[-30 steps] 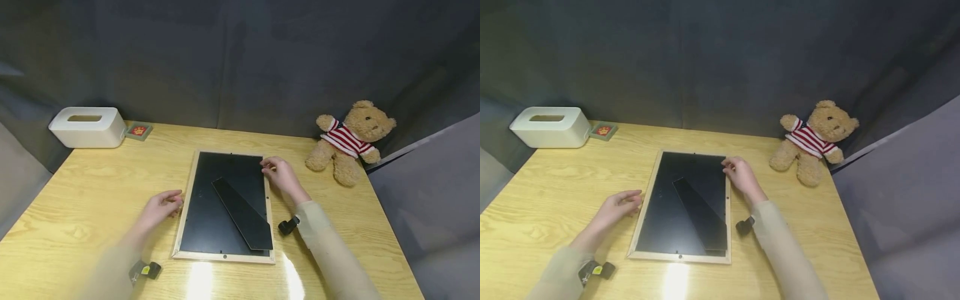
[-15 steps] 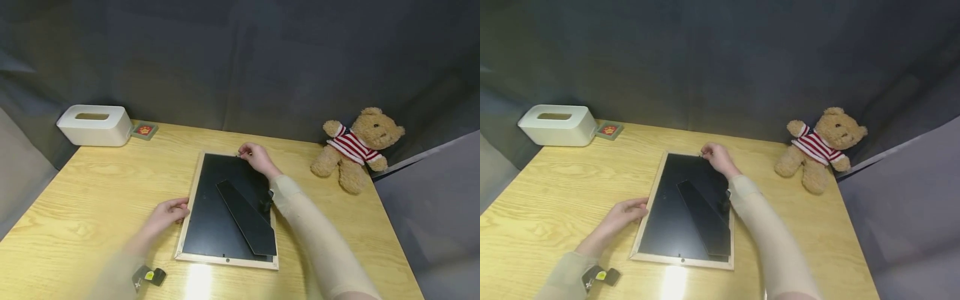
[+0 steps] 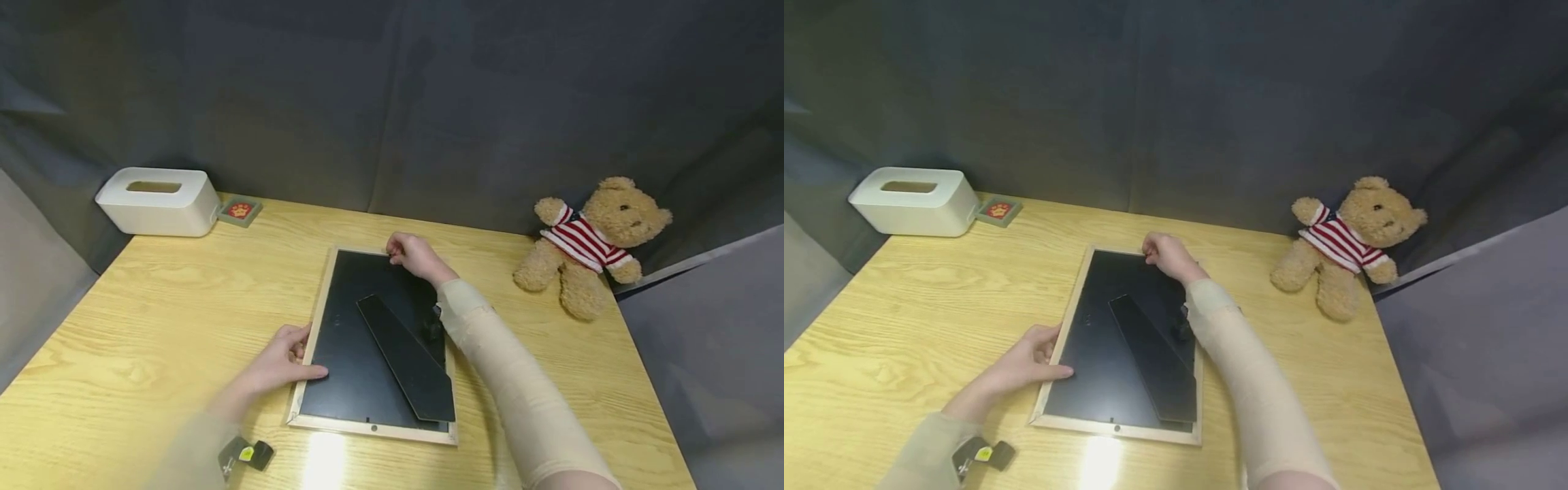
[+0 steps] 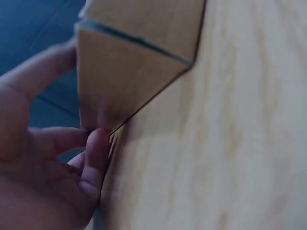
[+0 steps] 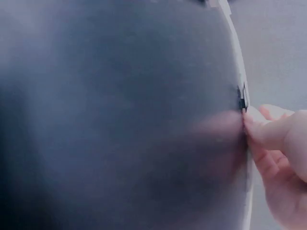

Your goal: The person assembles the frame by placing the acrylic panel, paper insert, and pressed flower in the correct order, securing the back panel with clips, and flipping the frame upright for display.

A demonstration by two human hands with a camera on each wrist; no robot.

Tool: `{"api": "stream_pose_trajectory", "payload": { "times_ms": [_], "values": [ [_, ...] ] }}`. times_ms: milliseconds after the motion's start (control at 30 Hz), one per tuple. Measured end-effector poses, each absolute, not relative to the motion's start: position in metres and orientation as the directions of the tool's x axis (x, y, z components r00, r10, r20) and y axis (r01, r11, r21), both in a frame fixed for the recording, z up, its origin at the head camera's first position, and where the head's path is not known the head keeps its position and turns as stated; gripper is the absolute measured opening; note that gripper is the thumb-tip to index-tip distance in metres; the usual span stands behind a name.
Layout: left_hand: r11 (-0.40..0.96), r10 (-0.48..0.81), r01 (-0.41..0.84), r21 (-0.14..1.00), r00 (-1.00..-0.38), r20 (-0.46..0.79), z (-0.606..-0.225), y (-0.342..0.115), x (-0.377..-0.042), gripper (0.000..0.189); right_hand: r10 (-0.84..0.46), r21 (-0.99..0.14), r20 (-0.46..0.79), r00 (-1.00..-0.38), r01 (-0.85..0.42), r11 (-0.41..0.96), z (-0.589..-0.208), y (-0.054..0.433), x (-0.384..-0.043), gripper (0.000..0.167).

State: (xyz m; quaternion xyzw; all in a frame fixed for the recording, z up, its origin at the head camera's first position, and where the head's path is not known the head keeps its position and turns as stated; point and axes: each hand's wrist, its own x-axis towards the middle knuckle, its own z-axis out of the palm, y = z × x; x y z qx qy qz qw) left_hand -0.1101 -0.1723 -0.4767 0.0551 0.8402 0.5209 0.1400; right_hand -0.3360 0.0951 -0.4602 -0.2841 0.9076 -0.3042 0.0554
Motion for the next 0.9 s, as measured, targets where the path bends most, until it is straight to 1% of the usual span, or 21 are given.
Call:
{"api": "stream_pose_trajectory", "payload": {
  "times_ms": [133,233,367,533,700,767,900],
  "values": [
    [0.527,0.294,0.012,0.85,-0.941,-0.169,-0.477,-0.169,-0.105,0.123,-0.602,-0.549,0.039,-0.798,-0.52,0.654,-0.455,0.092,-0.34,0.015],
    [0.586,0.296,0.053,0.809,-0.943,-0.152,-0.477,-0.166,-0.102,0.132,-0.622,-0.552,-0.005,-0.783,-0.516,0.655,-0.453,0.09,-0.342,0.011],
    [0.63,0.275,0.058,0.774,-0.949,-0.152,-0.476,-0.162,-0.1,0.134,-0.639,-0.557,-0.029,-0.769,-0.518,0.649,-0.453,0.09,-0.344,0.012],
    [0.633,0.248,0.029,0.774,-0.954,-0.167,-0.474,-0.158,-0.099,0.132,-0.646,-0.557,-0.002,-0.763,-0.536,0.634,-0.454,0.091,-0.344,0.018],
    [0.633,0.238,0.017,0.774,-0.955,-0.174,-0.473,-0.157,-0.098,0.132,-0.649,-0.519,0.049,-0.759,-0.574,0.633,-0.457,0.093,-0.342,0.011],
    [0.631,0.237,0.015,0.776,-0.956,-0.174,-0.473,-0.157,-0.099,0.131,-0.657,-0.496,0.078,-0.75,-0.601,0.627,-0.457,0.094,-0.341,0.008],
    [0.625,0.237,0.014,0.781,-0.956,-0.172,-0.473,-0.157,-0.099,0.13,-0.68,-0.444,0.126,-0.722,-0.655,0.612,-0.457,0.096,-0.34,0.007]
  ]
}}
